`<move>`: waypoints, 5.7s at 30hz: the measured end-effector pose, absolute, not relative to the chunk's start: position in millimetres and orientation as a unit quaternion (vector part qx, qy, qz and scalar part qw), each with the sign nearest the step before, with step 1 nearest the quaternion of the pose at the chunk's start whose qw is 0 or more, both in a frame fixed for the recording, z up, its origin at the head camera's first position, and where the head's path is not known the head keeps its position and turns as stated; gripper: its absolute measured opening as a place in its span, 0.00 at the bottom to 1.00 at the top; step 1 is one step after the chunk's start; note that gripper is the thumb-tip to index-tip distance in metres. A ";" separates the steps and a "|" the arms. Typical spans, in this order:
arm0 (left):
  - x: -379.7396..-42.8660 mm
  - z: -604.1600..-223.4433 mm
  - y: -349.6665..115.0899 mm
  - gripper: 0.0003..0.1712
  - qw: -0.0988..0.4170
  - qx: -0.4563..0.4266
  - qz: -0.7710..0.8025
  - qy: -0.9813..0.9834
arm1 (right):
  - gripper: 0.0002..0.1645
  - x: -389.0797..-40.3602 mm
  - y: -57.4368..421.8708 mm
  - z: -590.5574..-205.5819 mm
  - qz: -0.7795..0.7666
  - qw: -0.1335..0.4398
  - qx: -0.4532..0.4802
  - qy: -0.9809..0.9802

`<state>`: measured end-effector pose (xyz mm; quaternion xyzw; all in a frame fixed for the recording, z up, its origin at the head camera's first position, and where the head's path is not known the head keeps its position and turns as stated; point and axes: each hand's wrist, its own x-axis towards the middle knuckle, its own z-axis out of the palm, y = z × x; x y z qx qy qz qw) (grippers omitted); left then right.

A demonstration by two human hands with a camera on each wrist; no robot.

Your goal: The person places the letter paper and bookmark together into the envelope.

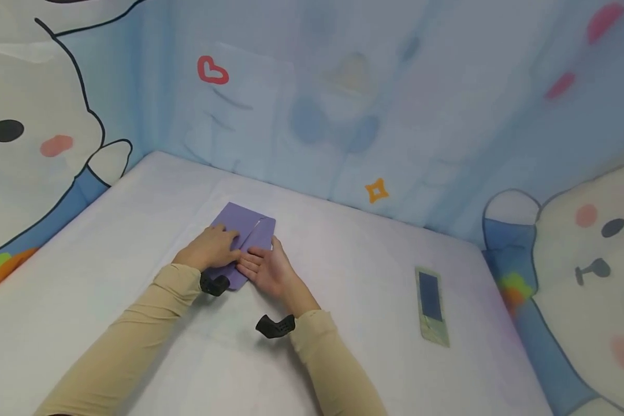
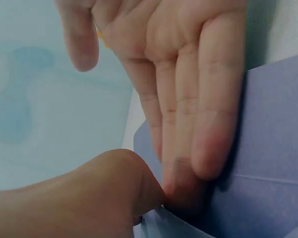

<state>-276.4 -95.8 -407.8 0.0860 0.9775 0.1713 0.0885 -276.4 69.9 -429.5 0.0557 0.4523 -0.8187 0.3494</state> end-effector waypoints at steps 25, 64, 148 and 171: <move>-266.5 -417.9 -129.6 0.35 0.094 0.073 0.187 0.975 | 0.27 -242.0 137.9 -403.3 -0.625 0.173 -0.056 0.759; -260.4 -415.7 -121.8 0.37 0.098 0.099 0.170 0.976 | 0.25 -248.6 351.0 -344.4 -0.556 -0.143 0.187 0.797; -267.6 -423.9 -119.7 0.35 0.086 0.086 0.150 0.981 | 0.46 -264.6 384.4 -412.2 -0.152 0.112 0.229 0.955; -267.6 -422.4 -119.1 0.35 0.085 0.081 0.150 0.982 | 0.43 -264.8 407.7 -408.1 -0.272 0.127 0.103 0.948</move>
